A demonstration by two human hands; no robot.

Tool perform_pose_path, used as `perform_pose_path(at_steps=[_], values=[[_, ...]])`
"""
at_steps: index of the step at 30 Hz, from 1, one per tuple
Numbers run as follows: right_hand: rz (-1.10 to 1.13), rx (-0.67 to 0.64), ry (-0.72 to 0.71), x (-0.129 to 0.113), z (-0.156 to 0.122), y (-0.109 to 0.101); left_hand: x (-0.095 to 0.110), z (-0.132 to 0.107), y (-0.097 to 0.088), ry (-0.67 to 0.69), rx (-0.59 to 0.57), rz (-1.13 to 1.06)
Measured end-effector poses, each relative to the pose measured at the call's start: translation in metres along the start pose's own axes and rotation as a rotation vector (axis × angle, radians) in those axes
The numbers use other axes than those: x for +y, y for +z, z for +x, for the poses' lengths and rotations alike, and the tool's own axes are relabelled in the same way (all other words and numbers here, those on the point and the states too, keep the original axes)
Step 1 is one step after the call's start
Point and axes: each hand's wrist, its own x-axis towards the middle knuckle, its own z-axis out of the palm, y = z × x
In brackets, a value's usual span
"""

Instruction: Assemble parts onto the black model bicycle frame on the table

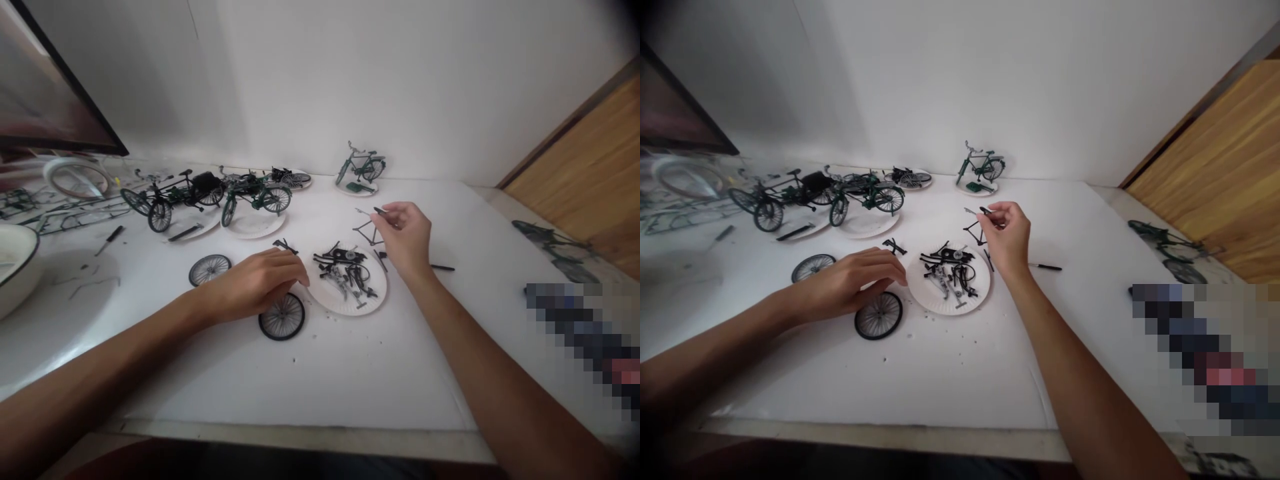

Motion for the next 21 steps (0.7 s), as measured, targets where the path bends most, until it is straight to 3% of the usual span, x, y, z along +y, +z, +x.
perform_pose_path(at_steps=[6,10,13,17,21], values=[[-0.01,0.02,-0.056,0.003,0.002,0.001,0.015,0.016,0.0,0.001,-0.014,0.071],[-0.007,0.022,-0.057,0.006,0.003,0.002,0.042,0.051,0.01,0.144,-0.143,0.298],[0.001,0.015,-0.07,0.005,0.003,0.001,0.055,0.081,0.025,0.196,-0.172,0.424],[0.005,0.009,-0.085,0.005,0.005,-0.002,0.05,0.109,0.038,0.238,-0.218,0.429],[0.006,0.015,-0.079,0.007,0.007,-0.005,0.041,0.117,0.031,0.227,-0.236,0.261]])
